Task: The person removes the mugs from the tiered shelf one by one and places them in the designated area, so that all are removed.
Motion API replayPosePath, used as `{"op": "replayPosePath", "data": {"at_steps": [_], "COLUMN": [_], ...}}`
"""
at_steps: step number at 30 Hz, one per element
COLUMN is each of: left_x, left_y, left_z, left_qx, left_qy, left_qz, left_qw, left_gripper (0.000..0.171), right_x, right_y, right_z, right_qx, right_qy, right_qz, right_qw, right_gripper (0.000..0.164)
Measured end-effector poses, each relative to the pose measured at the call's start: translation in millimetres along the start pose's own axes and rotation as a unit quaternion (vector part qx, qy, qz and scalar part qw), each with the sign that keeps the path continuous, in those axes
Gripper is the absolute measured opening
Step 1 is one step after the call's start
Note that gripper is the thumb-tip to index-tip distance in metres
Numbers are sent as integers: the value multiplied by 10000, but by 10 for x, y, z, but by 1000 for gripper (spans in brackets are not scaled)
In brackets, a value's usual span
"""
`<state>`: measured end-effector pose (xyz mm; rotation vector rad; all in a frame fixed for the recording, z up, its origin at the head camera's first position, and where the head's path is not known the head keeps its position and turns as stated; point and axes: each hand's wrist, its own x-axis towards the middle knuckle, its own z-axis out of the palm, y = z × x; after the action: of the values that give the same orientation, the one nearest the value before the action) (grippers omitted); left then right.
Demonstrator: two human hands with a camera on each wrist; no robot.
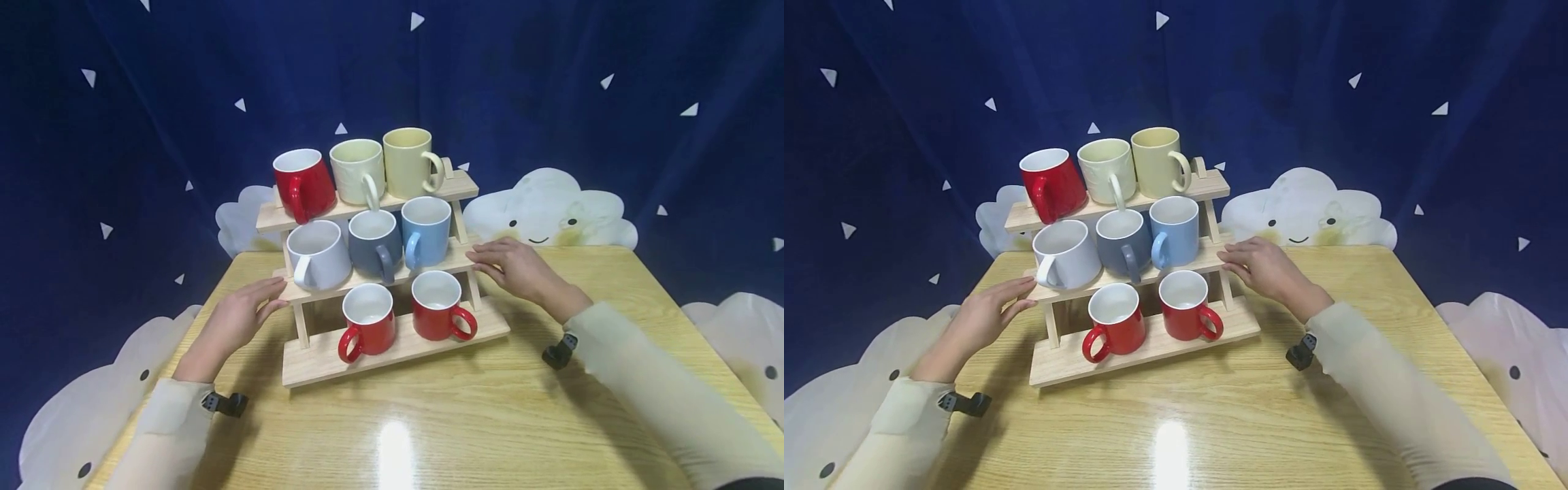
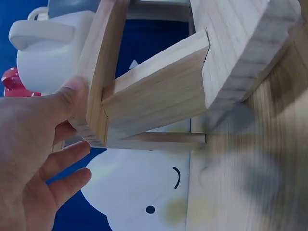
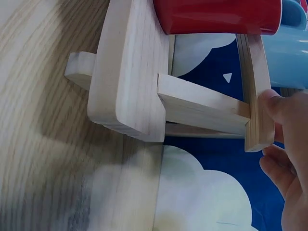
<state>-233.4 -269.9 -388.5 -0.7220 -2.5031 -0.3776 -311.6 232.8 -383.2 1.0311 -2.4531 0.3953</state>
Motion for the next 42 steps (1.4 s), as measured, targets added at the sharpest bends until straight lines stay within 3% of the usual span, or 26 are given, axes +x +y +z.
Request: {"op": "replayPosePath", "data": {"at_steps": [6,12,19,27,36,42], "left_x": [100,177,185,174,156,111], "left_y": [-77,-151,-84,0,-54,22], "left_z": [29,72,100,77,111,180], "left_qx": [-115,-180,-127,-125,-204,-91], "left_qy": [-255,-256,-357,-249,-316,53], "left_qz": [-82,-101,-489,-742,-825,-1166], "left_qw": [9996,9995,9981,9969,9959,9931], "left_gripper": [39,38,39,38,37,37], "right_x": [-20,-37,-50,-28,-34,-23], "right_y": [-42,-89,-32,18,-2,17], "right_z": [-4,16,51,46,74,60], "right_qx": [-116,-263,-185,-142,-95,-114], "right_qy": [34,68,276,202,76,-5], "right_qz": [138,192,-17,-135,63,169], "right_qw": [9998,9994,9994,9996,9999,9998], "right_gripper": [29,30,29,30,29,30]}}
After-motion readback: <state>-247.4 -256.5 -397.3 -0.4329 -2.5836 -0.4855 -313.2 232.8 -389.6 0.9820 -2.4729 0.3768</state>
